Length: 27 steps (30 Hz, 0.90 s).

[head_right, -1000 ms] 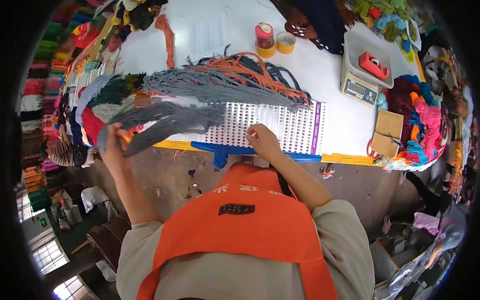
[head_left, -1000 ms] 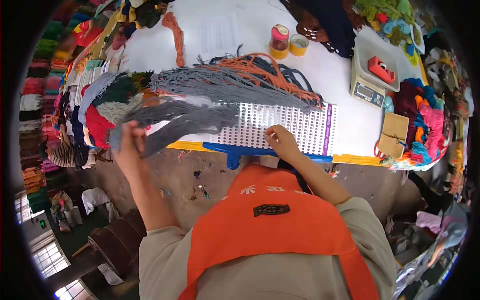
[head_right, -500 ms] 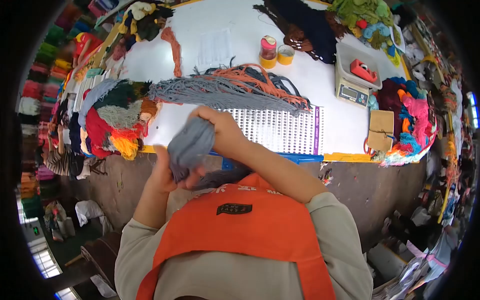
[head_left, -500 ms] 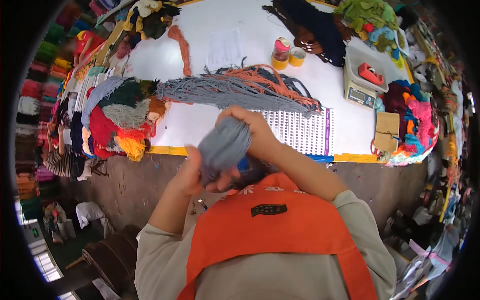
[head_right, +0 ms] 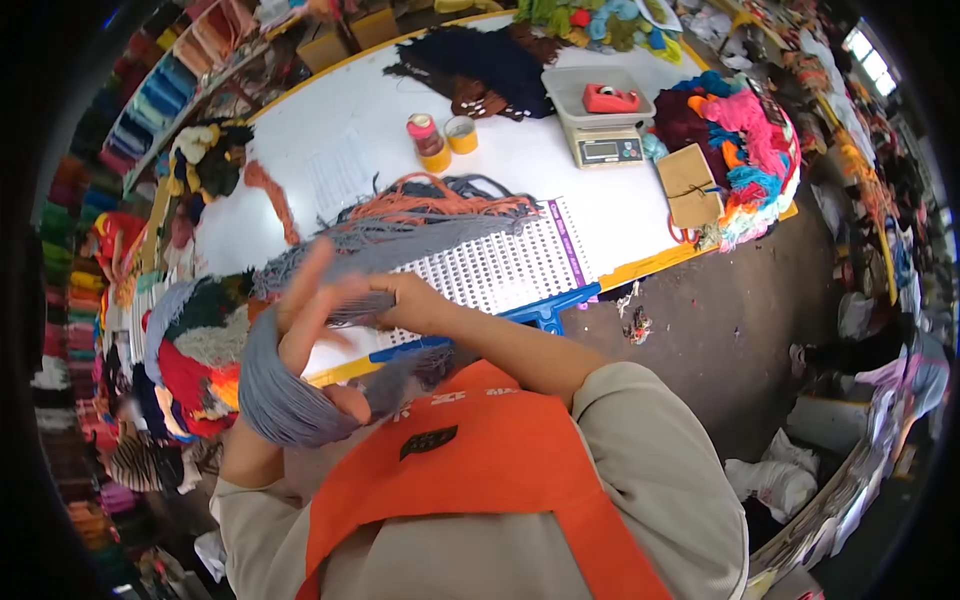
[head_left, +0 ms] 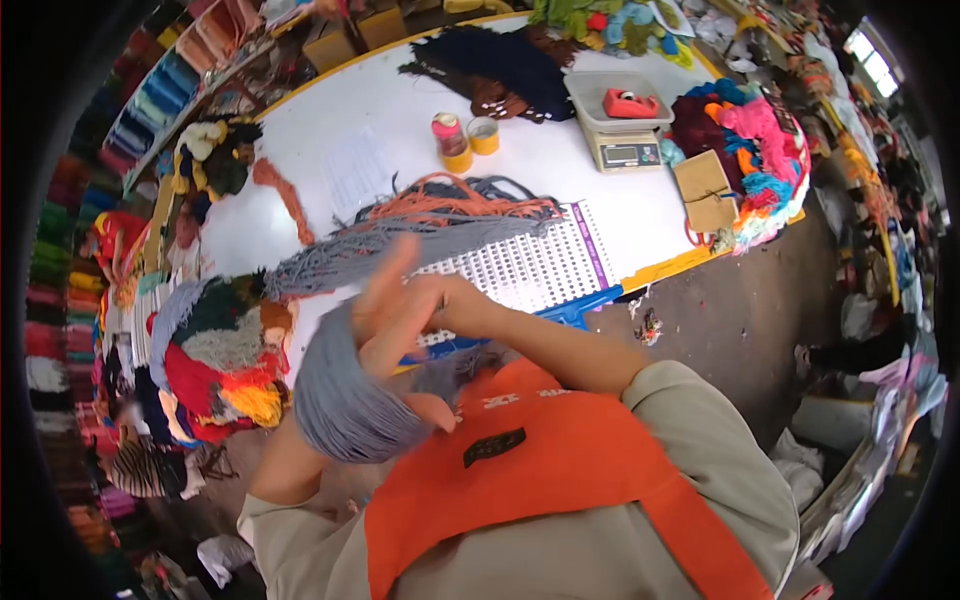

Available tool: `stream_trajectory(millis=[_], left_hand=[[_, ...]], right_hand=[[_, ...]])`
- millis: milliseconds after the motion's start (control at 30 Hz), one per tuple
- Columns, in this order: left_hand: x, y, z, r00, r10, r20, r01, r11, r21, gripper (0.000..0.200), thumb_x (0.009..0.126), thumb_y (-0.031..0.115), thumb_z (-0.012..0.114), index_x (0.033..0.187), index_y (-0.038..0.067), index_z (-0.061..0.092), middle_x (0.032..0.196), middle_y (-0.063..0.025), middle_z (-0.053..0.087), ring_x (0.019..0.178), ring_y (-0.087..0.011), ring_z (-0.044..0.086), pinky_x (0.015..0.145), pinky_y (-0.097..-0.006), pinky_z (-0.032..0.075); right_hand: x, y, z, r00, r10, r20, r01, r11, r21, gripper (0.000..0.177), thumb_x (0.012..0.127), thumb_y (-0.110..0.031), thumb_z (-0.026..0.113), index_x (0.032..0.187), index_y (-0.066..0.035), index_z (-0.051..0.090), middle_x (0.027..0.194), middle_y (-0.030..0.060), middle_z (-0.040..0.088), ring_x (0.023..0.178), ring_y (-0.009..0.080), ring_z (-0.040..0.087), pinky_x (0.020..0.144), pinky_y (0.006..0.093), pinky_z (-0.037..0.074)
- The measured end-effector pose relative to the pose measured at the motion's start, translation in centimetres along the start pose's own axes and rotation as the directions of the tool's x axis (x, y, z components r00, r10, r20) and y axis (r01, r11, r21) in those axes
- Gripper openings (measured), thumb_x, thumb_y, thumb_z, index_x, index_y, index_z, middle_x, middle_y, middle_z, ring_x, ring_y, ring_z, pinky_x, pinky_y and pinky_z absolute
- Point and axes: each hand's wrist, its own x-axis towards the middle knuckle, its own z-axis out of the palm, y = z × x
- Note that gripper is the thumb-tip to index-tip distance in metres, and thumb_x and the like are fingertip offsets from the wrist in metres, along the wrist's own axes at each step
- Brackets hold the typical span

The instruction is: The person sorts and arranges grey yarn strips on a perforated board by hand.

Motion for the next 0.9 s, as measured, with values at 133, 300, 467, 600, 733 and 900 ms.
stream_trajectory(millis=[133,300,467,600,733,900], left_hand=[[1.5,-1.8,-1.8,0.997,-0.079,-0.016,0.061,0.614,0.787,0.065,0.088,0.044,0.064,0.136,0.002,0.051,0.151,-0.0305,0.029,0.134,-0.0490,0.038,0.104,-0.0505,0.041],[3.8,-5.7,-1.3,0.378,-0.926,-0.004,0.439,0.176,0.881,0.053,0.084,0.032,0.060,0.128,0.001,0.056,0.131,-0.0260,0.056,0.127,-0.0334,0.052,0.100,-0.0392,0.046],[3.0,-6.0,2.5,0.498,-0.416,0.761,0.467,0.868,0.168,0.063,0.071,0.048,0.081,0.113,0.004,0.064,0.104,-0.0146,0.068,0.085,-0.0292,0.064,0.074,-0.0371,0.051],[7.8,-4.6,9.2,0.693,-0.132,0.709,0.591,0.667,-0.453,0.072,0.077,0.070,0.065,0.106,0.005,0.066,0.107,-0.0127,0.066,0.101,-0.0199,0.063,0.081,-0.0355,0.050],[13.9,-2.1,13.4,0.749,-0.263,0.607,0.612,0.625,-0.484,0.047,0.083,0.048,0.071,0.100,0.004,0.069,0.108,-0.0122,0.070,0.105,-0.0216,0.065,0.087,-0.0333,0.050],[14.8,-2.0,18.9,0.504,-0.812,0.294,0.726,0.583,0.366,0.034,0.074,0.027,0.073,0.104,0.012,0.068,0.105,-0.0162,0.069,0.094,-0.0323,0.067,0.080,-0.0409,0.053]], right_hand=[[-1.8,-3.9,-1.4,0.994,-0.096,0.054,0.105,0.971,-0.215,0.035,0.079,-0.016,0.073,0.112,-0.009,0.063,0.097,0.0109,0.069,0.091,0.0181,0.065,0.082,0.0339,0.051],[-4.0,-7.2,-4.4,0.891,-0.421,0.171,0.415,0.602,-0.682,0.032,0.077,-0.021,0.069,0.107,-0.015,0.062,0.090,0.0128,0.066,0.084,0.0383,0.060,0.074,0.0495,0.047],[-7.0,-8.4,-10.4,0.868,-0.465,0.173,0.450,0.590,-0.670,0.037,0.077,-0.025,0.074,0.111,-0.014,0.062,0.094,0.0094,0.067,0.083,0.0355,0.061,0.074,0.0462,0.048],[-10.0,-10.2,-15.3,0.930,-0.362,0.062,0.333,0.761,-0.557,0.038,0.083,-0.034,0.073,0.112,-0.012,0.062,0.095,0.0111,0.068,0.090,0.0314,0.065,0.076,0.0413,0.049],[-13.6,-14.3,-18.3,0.981,-0.186,0.047,0.190,0.904,-0.383,0.048,0.084,-0.037,0.072,0.121,-0.010,0.057,0.096,0.0132,0.068,0.098,0.0323,0.066,0.080,0.0406,0.051],[-14.8,-11.4,-18.5,0.878,-0.391,-0.277,0.124,0.744,-0.656,0.050,0.085,-0.046,0.066,0.117,-0.008,0.060,0.087,0.0158,0.067,0.082,0.0397,0.066,0.074,0.0445,0.053]])
